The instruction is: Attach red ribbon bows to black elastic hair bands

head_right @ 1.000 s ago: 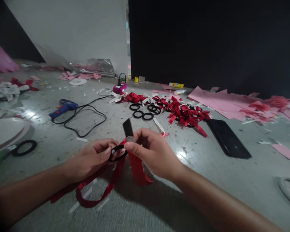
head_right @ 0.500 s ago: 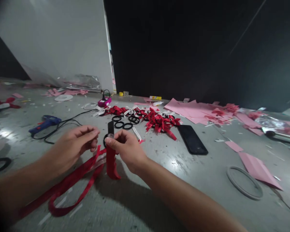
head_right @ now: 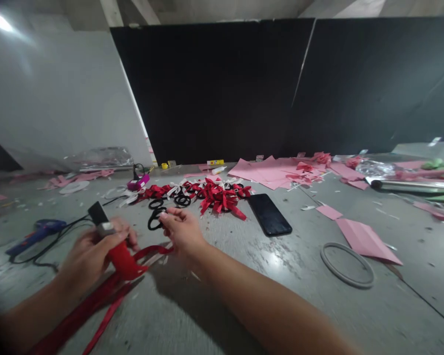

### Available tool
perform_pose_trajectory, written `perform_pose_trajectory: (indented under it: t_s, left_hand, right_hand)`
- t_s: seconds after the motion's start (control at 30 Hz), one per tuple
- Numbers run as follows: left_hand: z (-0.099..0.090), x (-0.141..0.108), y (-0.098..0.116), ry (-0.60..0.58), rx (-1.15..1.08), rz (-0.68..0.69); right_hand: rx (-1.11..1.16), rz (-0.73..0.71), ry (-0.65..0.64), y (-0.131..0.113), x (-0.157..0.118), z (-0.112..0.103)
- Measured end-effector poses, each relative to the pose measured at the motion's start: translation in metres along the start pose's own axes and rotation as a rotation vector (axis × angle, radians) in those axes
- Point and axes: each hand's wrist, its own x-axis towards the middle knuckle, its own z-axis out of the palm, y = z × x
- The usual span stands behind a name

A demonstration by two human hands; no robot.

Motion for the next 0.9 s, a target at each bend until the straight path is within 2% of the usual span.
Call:
perform_pose_trajectory:
  t_s: [0.07,0.13,0.27,0.33,0.4,0.47,0.63,0.9]
  left_hand:
    - [-0.005,0.0,-0.006,-0.01,-0.007,0.004]
    - [-0.01,0.001,-0.014,-0.004,0.157,0.036]
    - [-0.017,0.005,-0.035,0.089,0.687,0.317]
    - [-0.02,0.006,-0.045,0.039,0.89,0.465]
    - [-0.02,0.005,-0.052,-0.042,1.004,0.541]
    - [-0.016,0.003,-0.055,-0.085,1.049,0.549]
    - [-0.007,-0.001,-0.052,-0.174,1.075,0.461]
    - [-0.008,0.002,-0.055,-0.236,1.069,0.39]
  right_hand:
    - [0.027,0.035,-0.003,0.007,0.006,-0.006]
    - [0.042,0.057,-0.018,0.013,0.007,-0.01]
    - [0.017,0.136,-0.08,0.02,0.002,-0.011]
    - [0.004,0.158,-0.093,0.023,-0.001,-0.011]
    - [-0.005,0.167,-0.103,0.025,-0.002,-0.012]
    - [-0.02,0.175,-0.116,0.028,-0.001,-0.013]
    - [-0.03,0.215,-0.155,0.034,0.0,-0.018]
    - [-0.025,0.229,-0.206,0.033,-0.001,-0.021]
